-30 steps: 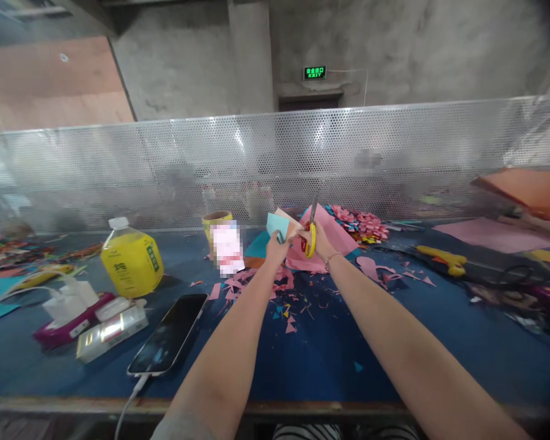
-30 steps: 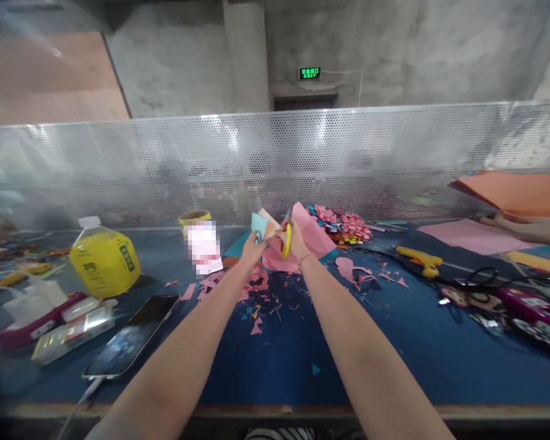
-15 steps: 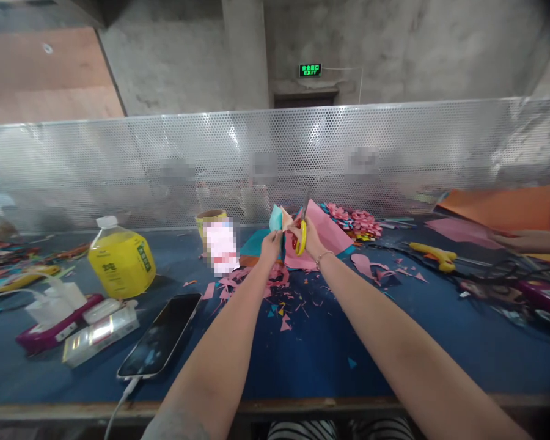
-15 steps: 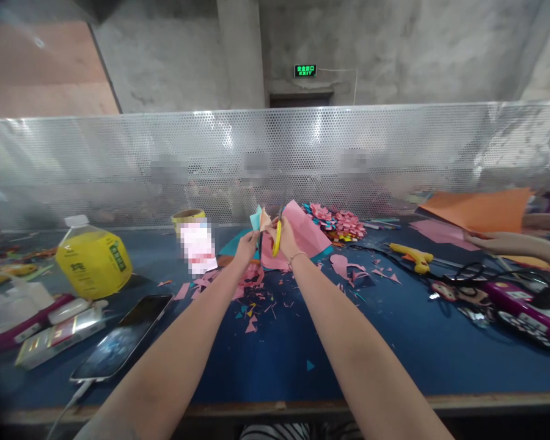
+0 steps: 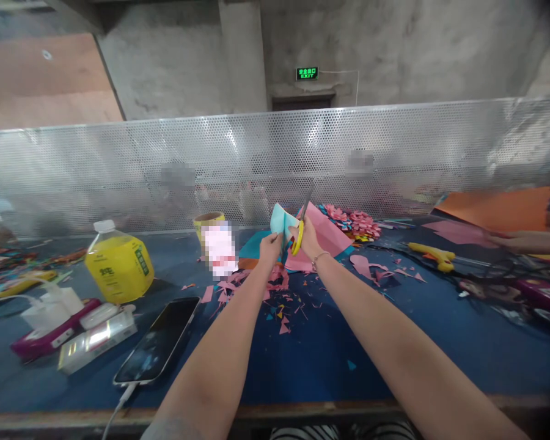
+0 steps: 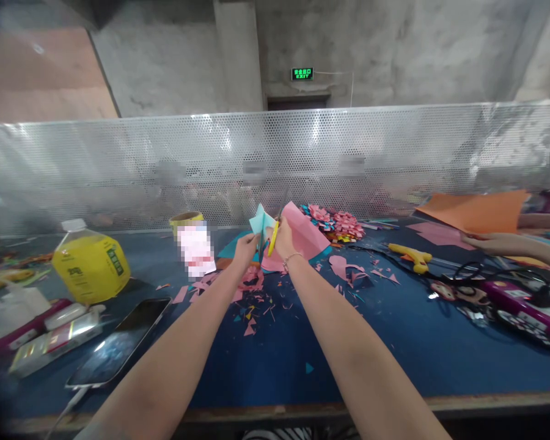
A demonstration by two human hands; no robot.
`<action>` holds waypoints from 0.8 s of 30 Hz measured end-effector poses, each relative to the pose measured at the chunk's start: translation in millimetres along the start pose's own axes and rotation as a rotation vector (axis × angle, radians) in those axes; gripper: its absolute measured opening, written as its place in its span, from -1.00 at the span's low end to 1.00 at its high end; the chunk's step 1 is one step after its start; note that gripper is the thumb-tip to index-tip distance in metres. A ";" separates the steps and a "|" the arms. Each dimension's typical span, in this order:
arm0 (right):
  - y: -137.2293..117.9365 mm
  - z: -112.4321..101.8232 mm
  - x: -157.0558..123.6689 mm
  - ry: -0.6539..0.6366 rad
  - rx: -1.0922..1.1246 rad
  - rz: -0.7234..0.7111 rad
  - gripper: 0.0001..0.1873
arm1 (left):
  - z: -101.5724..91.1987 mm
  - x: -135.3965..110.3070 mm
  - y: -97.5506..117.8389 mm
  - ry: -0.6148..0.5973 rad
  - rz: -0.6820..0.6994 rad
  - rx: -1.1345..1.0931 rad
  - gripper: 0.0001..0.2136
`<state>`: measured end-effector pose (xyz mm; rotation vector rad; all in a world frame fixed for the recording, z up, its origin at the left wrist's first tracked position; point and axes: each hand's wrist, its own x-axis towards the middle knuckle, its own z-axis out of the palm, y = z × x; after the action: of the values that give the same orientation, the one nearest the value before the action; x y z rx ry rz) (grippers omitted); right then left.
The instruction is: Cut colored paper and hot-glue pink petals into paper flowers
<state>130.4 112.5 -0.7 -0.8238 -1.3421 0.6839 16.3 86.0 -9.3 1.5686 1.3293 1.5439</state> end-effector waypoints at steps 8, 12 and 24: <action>5.3 -1.2 3.1 0.076 0.190 0.102 -0.68 | -5.1 1.5 2.7 -0.003 -0.203 -0.230 -0.61; 6.1 2.7 1.1 0.074 0.120 0.020 -0.65 | -2.2 -1.9 3.4 -0.131 -0.047 0.130 -0.66; 10.6 -15.8 0.6 0.258 -0.126 0.111 -0.77 | -17.8 -0.8 -7.6 0.105 -0.412 0.910 -0.53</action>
<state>146.6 117.0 -9.7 -1.0568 -1.1204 0.5612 -2.5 83.6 -13.3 1.5224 2.4404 0.7849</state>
